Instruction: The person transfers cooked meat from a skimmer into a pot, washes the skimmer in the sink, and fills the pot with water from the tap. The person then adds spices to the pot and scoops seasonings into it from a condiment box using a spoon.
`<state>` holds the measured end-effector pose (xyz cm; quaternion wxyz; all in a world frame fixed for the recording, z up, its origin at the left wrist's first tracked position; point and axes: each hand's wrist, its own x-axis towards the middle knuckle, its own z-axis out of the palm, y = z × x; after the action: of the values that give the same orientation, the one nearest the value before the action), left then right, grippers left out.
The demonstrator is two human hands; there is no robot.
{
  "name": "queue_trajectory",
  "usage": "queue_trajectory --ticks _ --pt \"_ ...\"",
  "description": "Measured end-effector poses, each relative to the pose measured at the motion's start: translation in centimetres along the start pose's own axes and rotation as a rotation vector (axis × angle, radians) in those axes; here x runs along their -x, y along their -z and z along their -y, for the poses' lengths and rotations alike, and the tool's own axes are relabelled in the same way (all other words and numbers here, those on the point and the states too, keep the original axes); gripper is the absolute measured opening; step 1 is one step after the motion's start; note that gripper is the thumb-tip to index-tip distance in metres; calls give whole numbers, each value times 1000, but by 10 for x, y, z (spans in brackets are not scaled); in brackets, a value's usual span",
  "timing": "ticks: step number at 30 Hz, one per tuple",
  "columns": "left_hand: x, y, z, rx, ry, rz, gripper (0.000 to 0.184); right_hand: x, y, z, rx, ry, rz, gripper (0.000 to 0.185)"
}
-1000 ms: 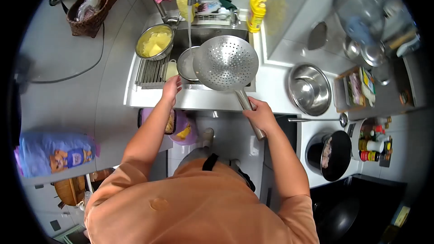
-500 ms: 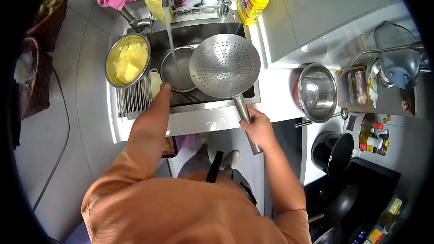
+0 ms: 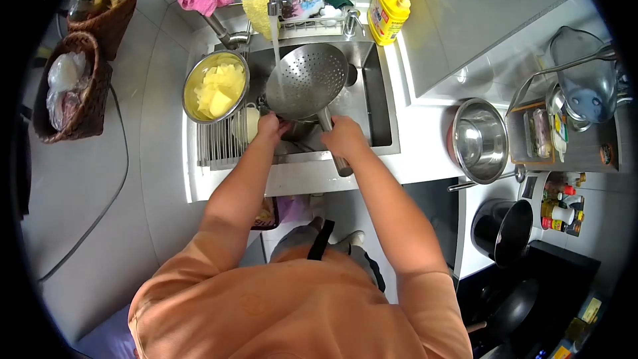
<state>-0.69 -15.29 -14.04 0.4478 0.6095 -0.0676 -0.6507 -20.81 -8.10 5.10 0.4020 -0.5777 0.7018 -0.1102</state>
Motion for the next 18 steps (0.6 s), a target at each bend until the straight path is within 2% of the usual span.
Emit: queue_trajectory --ticks 3,5,9,12,13,16,18 --pt "12 -5 0 -29 31 36 27 -13 1 8 141 -14 47 38" --pt "30 -10 -1 -3 53 33 22 -10 0 10 302 -6 -5 39" --pt "63 -12 -10 -151 -82 40 4 11 11 17 651 -17 -152 42" --pt "75 -19 -8 -212 -173 50 11 22 23 -1 848 2 -254 43" --pt "79 -25 -6 -143 -228 65 14 26 26 -7 935 -7 -291 46" --pt "106 -42 -11 -205 -282 66 14 43 38 -22 1080 17 -376 47" --pt "116 -45 -13 -167 -274 81 16 48 42 -29 1066 -21 -376 41"
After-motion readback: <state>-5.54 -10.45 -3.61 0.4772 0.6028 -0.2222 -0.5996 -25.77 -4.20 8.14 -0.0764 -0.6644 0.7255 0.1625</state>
